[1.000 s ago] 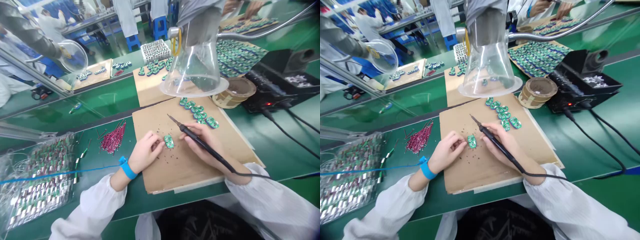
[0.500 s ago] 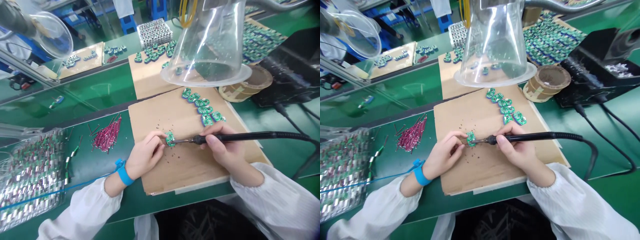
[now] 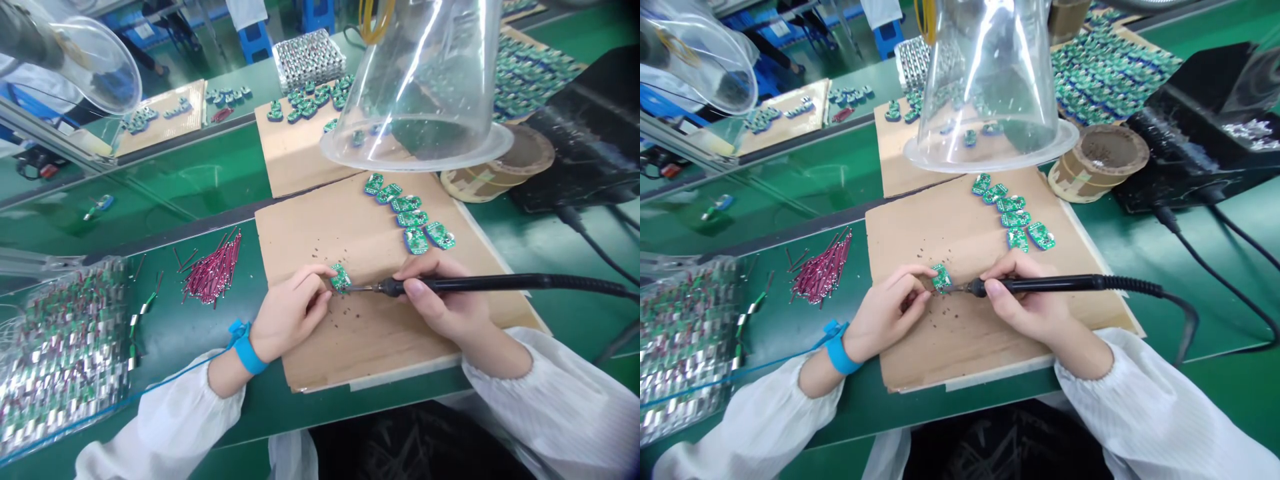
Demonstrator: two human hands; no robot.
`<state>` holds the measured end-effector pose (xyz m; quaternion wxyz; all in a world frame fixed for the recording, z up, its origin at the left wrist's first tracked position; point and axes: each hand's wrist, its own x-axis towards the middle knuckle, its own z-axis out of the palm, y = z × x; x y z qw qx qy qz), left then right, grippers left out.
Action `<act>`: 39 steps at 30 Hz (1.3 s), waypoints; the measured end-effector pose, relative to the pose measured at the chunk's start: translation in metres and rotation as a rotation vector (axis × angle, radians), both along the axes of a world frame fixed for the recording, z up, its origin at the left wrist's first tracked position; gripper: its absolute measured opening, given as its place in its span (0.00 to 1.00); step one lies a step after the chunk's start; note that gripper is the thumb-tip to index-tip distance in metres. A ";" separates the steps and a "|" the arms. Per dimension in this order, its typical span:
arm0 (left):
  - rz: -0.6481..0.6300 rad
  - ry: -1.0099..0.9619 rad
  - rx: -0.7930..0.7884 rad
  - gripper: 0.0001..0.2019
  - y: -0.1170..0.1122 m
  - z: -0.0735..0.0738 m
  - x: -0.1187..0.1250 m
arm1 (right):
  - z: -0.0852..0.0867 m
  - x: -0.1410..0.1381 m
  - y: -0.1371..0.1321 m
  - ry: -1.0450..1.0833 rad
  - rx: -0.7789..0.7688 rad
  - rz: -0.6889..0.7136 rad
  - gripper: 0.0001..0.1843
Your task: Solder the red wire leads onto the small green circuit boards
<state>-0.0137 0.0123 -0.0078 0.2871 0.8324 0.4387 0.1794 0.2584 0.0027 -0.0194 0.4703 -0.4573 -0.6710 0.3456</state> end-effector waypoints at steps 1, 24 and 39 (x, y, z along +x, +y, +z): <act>0.008 -0.001 0.000 0.06 0.000 0.000 0.000 | 0.000 0.000 0.000 -0.003 0.005 0.003 0.03; 0.091 -0.046 -0.038 0.07 -0.001 0.000 0.005 | 0.000 -0.002 0.003 -0.073 0.073 0.031 0.02; 0.086 -0.038 -0.024 0.07 0.000 0.000 0.006 | 0.000 0.000 0.002 -0.079 0.074 0.033 0.03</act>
